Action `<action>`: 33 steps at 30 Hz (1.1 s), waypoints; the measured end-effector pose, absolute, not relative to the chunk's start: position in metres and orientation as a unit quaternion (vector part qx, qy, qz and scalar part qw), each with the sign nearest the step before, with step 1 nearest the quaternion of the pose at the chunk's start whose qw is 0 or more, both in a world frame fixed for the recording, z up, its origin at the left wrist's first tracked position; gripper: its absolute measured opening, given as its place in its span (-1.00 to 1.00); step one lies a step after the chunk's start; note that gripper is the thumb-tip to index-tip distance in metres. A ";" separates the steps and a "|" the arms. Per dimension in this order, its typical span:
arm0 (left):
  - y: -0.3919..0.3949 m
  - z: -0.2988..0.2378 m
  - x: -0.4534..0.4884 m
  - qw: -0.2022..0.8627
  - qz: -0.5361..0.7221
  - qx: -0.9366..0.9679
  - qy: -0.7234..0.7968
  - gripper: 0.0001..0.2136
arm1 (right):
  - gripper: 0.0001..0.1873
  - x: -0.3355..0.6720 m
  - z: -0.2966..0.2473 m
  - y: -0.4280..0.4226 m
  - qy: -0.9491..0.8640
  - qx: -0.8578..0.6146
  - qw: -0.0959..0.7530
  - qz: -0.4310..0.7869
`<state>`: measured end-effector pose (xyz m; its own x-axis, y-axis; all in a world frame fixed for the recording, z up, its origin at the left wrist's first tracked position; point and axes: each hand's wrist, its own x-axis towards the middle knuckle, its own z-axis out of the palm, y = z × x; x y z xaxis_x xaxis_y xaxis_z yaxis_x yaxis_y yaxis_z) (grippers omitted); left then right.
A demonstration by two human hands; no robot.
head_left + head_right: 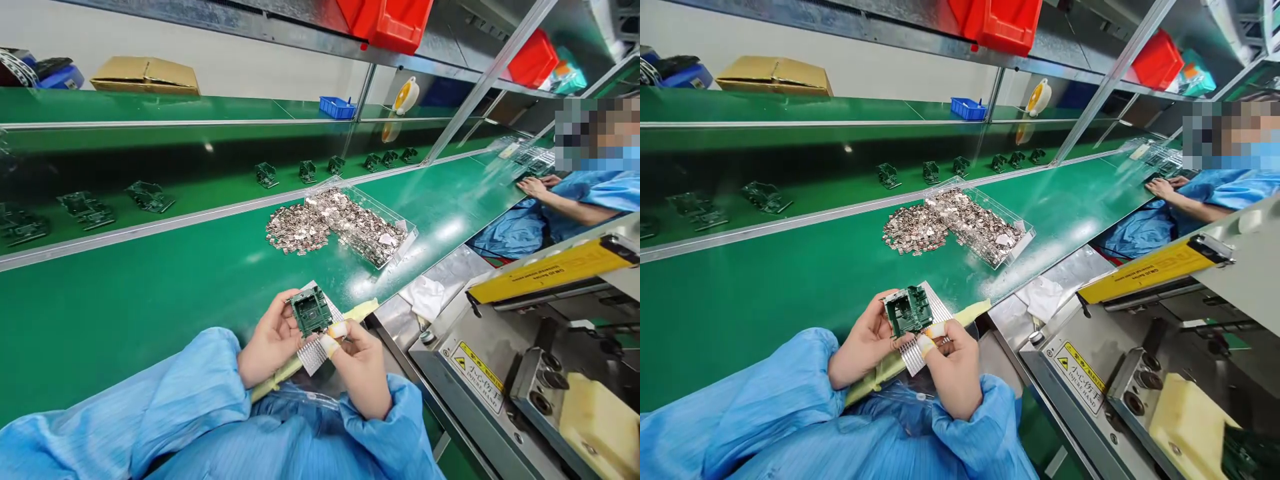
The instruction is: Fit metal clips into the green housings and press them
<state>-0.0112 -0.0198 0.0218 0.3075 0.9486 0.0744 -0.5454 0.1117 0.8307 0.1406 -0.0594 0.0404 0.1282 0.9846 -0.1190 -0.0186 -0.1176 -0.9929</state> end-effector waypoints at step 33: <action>-0.025 0.013 -0.024 0.660 0.455 0.536 0.266 -0.68 | -0.86 0.120 0.036 -0.060 -0.507 -0.613 0.519 0.313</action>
<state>-0.0241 -0.0254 0.0131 0.4440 0.8856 0.1364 -0.3149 0.0117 0.9490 0.1198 -0.0597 0.0361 0.2908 0.9462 0.1418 0.2970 0.0517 -0.9535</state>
